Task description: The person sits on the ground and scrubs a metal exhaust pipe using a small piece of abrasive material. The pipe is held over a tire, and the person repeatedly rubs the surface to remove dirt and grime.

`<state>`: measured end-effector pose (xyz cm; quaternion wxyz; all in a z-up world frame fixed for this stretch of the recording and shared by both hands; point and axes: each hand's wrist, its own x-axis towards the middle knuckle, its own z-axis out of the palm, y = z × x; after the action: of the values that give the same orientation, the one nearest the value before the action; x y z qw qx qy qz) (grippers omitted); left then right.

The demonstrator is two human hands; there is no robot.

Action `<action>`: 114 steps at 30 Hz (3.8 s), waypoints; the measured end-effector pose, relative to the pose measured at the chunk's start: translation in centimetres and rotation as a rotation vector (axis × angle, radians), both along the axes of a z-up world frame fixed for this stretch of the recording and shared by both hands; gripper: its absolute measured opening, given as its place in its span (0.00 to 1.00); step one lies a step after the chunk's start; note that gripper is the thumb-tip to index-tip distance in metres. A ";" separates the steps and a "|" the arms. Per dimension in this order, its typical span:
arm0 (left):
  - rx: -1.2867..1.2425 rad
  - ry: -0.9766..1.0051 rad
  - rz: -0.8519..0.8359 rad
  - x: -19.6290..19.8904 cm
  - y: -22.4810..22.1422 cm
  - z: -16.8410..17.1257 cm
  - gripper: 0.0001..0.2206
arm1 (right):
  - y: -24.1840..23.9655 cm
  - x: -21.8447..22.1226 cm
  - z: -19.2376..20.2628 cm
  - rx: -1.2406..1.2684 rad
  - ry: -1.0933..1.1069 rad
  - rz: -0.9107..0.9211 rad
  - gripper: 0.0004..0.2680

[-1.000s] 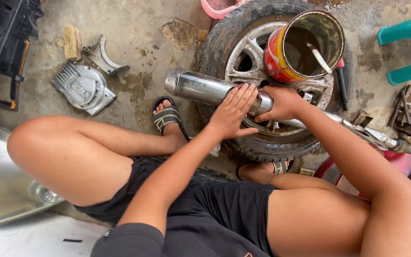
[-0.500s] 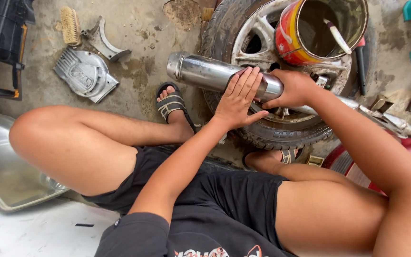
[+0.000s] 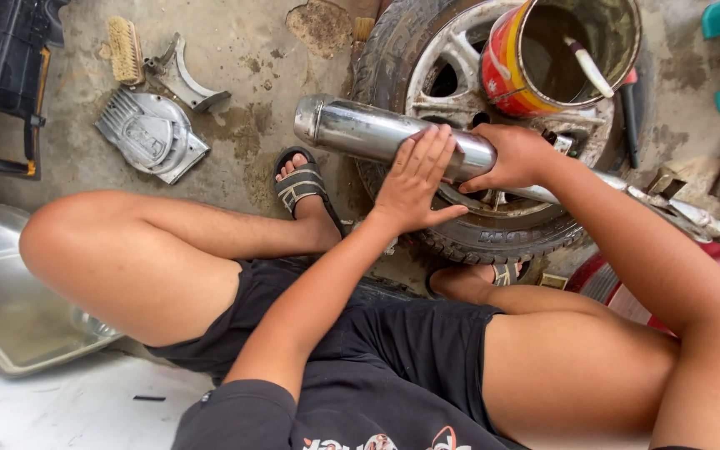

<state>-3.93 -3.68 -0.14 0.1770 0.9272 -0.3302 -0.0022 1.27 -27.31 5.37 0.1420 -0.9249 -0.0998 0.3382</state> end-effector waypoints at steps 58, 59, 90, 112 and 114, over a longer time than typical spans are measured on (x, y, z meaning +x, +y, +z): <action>-0.175 -0.222 0.229 5.9 10.4 1.8 0.46 | 0.9 0.7 2.3 0.051 0.101 -0.057 0.36; -0.189 -0.200 0.295 5.8 10.0 2.4 0.49 | 0.9 1.0 2.2 0.047 0.102 -0.042 0.36; -0.024 -0.042 0.093 5.3 11.5 3.4 0.47 | 0.7 0.4 1.9 0.036 0.071 -0.066 0.35; -0.210 -0.105 0.169 2.6 2.0 2.7 0.50 | 0.2 0.7 0.6 0.038 0.075 -0.070 0.36; -0.187 -0.027 -0.008 1.3 0.1 1.9 0.48 | 0.4 0.4 0.7 0.045 0.079 -0.051 0.36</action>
<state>-2.65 -3.56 1.73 0.2585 0.9051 -0.3351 0.0403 1.68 -26.93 6.06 0.1751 -0.9097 -0.0780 0.3683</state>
